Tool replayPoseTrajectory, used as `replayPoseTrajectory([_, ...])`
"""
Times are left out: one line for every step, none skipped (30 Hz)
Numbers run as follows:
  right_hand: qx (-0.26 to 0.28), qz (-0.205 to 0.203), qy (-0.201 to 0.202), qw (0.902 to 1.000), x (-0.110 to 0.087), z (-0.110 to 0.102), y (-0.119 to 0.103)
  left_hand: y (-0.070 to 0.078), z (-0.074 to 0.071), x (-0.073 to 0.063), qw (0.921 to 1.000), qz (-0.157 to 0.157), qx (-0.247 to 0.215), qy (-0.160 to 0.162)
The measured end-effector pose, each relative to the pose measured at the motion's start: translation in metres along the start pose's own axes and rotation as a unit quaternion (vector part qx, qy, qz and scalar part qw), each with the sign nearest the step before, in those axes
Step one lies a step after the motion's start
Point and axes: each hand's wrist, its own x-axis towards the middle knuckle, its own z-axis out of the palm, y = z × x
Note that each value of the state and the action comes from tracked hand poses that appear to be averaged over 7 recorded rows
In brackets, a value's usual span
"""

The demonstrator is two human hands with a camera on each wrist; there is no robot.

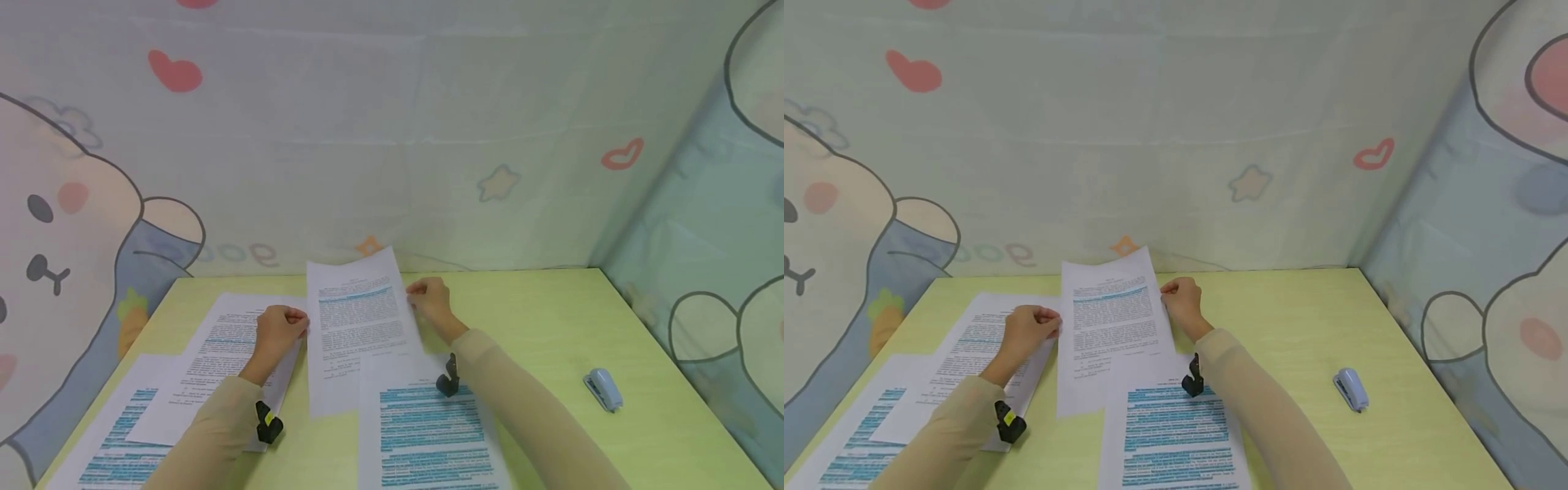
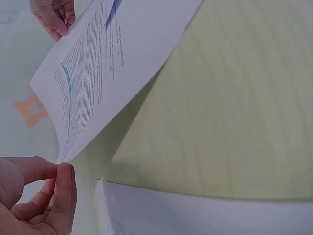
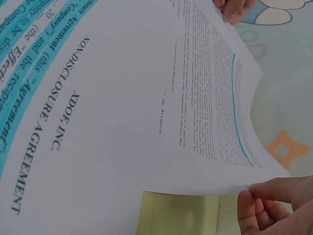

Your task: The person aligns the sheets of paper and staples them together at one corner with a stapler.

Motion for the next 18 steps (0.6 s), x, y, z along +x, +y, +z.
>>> replayPoseTrajectory([0.004,-0.001,0.001,1.0000,0.0000,0.0001,-0.0004,0.0002,-0.0004,0.0002,1.0000,-0.001,-0.001,0.002])
replayPoseTrajectory([0.008,-0.002,0.002,1.0000,-0.0002,0.0001,-0.0009,-0.0001,-0.0005,0.0006,1.0000,-0.003,-0.001,0.004])
replayPoseTrajectory([0.011,-0.003,0.004,0.9999,-0.0004,0.0000,-0.0016,-0.0002,-0.0006,0.0009,1.0000,-0.004,-0.004,0.007])
replayPoseTrajectory([0.012,-0.005,0.006,0.9999,-0.0004,0.0001,-0.0020,-0.0001,-0.0006,0.0009,0.9999,-0.006,-0.007,0.008])
replayPoseTrajectory([0.013,-0.007,0.007,0.9999,-0.0003,0.0002,-0.0023,-0.0002,-0.0006,0.0011,0.9999,-0.005,-0.010,0.010])
replayPoseTrajectory([0.014,-0.008,0.009,0.9998,-0.0002,0.0004,-0.0026,-0.0001,-0.0006,0.0008,0.9998,-0.006,-0.013,0.012])
replayPoseTrajectory([0.015,-0.009,0.011,0.9998,-0.0001,0.0005,-0.0030,0.0001,-0.0005,0.0006,0.9998,-0.007,-0.016,0.014])
replayPoseTrajectory([0.016,-0.009,0.012,0.9998,0.0000,0.0007,-0.0031,0.0001,-0.0005,0.0005,0.9997,-0.007,-0.018,0.015])
replayPoseTrajectory([0.016,-0.011,0.014,0.9997,0.0004,0.0010,-0.0027,0.0003,-0.0006,0.0002,0.9996,-0.007,-0.020,0.017])
replayPoseTrajectory([0.016,-0.013,0.014,0.9997,0.0010,0.0013,-0.0022,0.0006,-0.0008,-0.0002,0.9996,-0.008,-0.022,0.017])
replayPoseTrajectory([0.017,-0.015,0.015,0.9996,0.0015,0.0016,-0.0018,0.0008,-0.0011,-0.0002,0.9995,-0.007,-0.024,0.018])
replayPoseTrajectory([0.018,-0.016,0.016,0.9996,0.0020,0.0018,-0.0016,0.0013,-0.0014,-0.0005,0.9994,-0.008,-0.026,0.020])
replayPoseTrajectory([0.019,-0.018,0.016,0.9995,0.0025,0.0020,-0.0015,0.0019,-0.0022,-0.0008,0.9993,-0.007,-0.030,0.021])
replayPoseTrajectory([0.021,-0.020,0.017,0.9994,0.0030,0.0019,-0.0016,0.0025,-0.0031,-0.0012,0.9992,-0.005,-0.032,0.022])
replayPoseTrajectory([0.023,-0.023,0.018,0.9993,0.0034,0.0018,-0.0022,0.0032,-0.0042,-0.0015,0.9992,-0.004,-0.034,0.023])
replayPoseTrajectory([0.028,-0.024,0.018,0.9991,0.0036,0.0014,-0.0033,0.0042,-0.0051,-0.0017,0.9990,-0.002,-0.036,0.025])
replayPoseTrajectory([0.034,-0.028,0.019,0.9989,0.0038,0.0010,-0.0046,0.0051,-0.0062,-0.0018,0.9989,0.000,-0.037,0.028])
replayPoseTrajectory([0.040,-0.032,0.021,0.9985,0.0041,0.0005,-0.0059,0.0061,-0.0072,-0.0020,0.9988,0.001,-0.038,0.029])
